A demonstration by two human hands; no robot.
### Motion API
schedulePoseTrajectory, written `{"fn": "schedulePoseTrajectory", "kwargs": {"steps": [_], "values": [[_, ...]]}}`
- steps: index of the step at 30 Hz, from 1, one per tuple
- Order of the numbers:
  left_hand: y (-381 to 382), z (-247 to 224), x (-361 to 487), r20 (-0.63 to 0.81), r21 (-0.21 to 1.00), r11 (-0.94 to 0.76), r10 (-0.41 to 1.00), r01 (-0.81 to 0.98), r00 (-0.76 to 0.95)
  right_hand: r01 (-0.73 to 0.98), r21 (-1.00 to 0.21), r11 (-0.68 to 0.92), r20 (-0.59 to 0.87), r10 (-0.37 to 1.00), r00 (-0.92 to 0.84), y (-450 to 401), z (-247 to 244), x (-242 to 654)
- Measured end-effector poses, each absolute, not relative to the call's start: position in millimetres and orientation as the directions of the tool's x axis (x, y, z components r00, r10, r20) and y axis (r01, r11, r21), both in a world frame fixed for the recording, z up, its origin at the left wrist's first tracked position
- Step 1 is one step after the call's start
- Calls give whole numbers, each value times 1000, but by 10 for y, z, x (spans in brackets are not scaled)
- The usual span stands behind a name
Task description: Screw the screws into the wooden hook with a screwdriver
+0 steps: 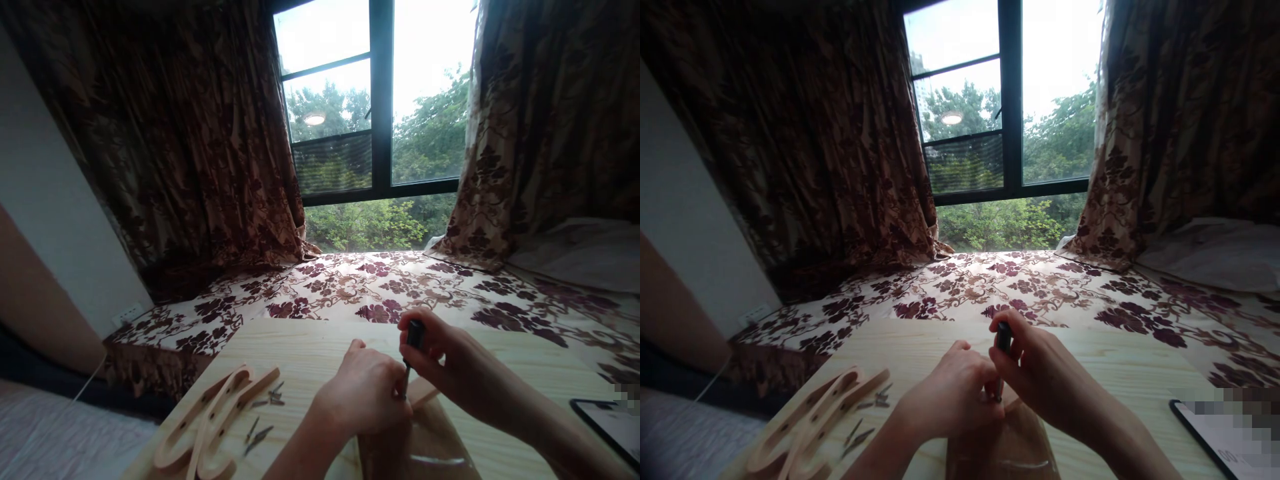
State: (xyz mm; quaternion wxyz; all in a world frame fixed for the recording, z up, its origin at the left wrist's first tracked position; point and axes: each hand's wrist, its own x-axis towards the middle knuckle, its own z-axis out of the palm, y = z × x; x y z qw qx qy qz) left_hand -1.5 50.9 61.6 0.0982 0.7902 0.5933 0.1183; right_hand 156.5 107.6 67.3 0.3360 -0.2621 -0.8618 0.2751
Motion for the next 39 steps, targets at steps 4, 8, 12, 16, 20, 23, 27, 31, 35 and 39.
{"fn": "schedulePoseTrajectory", "kwargs": {"steps": [4,8,12,16,20,23,27,31,35,39], "values": [[518,595,-23,80,299,-285,959,911,273,288,-634,718,435,638,-635,1065,675,1547],[535,583,-30,80,307,-284,959,908,272,322,-595,737,464,642,-611,1068,676,1526],[536,582,-35,81,309,-288,958,906,277,376,-556,741,489,658,-573,1080,680,1525],[521,590,-36,90,297,-293,956,909,279,352,-593,725,450,660,-601,1059,704,1548],[514,605,-27,91,294,-298,955,908,284,290,-621,728,455,636,-622,1036,718,1561],[517,613,-18,89,295,-295,955,909,281,318,-592,741,470,637,-610,1043,707,1551],[518,618,-13,92,292,-289,957,912,274,361,-545,757,511,641,-573,1068,690,1522],[515,614,-15,91,289,-292,956,912,278,363,-530,766,511,630,-584,1046,712,1526],[510,609,-5,86,291,-293,956,911,280,323,-533,782,506,601,-619,1003,742,1547],[512,610,0,83,285,-289,957,914,276,373,-483,793,537,604,-589,1032,710,1535]]}}
